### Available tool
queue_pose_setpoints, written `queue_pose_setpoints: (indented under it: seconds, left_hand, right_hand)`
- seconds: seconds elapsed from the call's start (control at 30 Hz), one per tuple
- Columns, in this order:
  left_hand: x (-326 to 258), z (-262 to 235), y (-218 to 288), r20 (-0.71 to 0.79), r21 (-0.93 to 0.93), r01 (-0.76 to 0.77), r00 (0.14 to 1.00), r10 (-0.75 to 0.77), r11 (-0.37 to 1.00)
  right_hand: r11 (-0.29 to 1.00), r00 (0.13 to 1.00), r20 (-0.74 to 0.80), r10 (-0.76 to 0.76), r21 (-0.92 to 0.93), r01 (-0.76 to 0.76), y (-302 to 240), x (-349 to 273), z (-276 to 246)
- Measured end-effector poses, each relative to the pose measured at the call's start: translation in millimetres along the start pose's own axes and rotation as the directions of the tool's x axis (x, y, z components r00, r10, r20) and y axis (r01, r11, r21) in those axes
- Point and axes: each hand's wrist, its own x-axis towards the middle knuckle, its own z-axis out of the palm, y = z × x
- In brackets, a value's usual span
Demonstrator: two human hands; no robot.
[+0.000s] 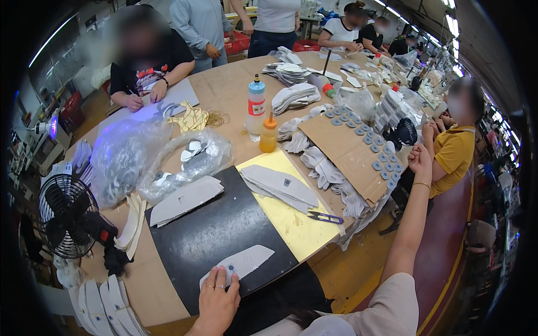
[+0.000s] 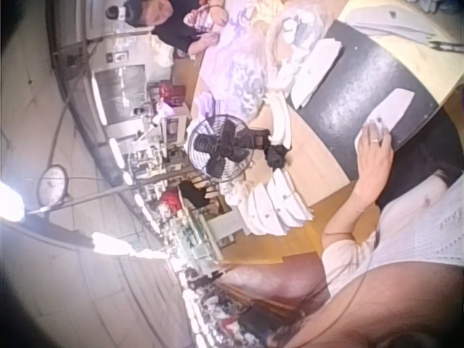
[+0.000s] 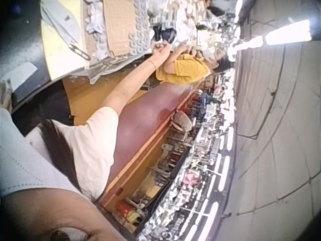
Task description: The person repeatedly picks up white curved parts and small inserts, aligns them on a black mat, applies glue from a bottle to the inserts, and presses the parts together. The person stacks completed assemblies on the table.
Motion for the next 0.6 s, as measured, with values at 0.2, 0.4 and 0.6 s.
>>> queue_pose_setpoints:
  seconds: [0.2, 0.4, 0.6]
  left_hand:
    - [-1.6, 0.3, -1.8, 0.004, -0.013, -0.002, 1.000, 0.002, 1.000]
    - [1.2, -3.9, 0.9, 0.021, -0.005, -0.004, 1.000, 0.004, 1.000]
    - [-1.9, 1.8, -2.7, -0.013, -0.020, 0.005, 1.000, -0.005, 1.000]
  right_hand:
    - [1.000, 1.000, 0.013, 0.001, -0.024, -0.001, 2.2, -0.8, 0.2]
    - [1.000, 1.000, 0.027, -0.005, -0.019, 0.005, 3.0, 2.5, -4.4]
    - [1.000, 1.000, 0.025, -0.008, -0.020, 0.009, 4.4, 4.3, -2.7]
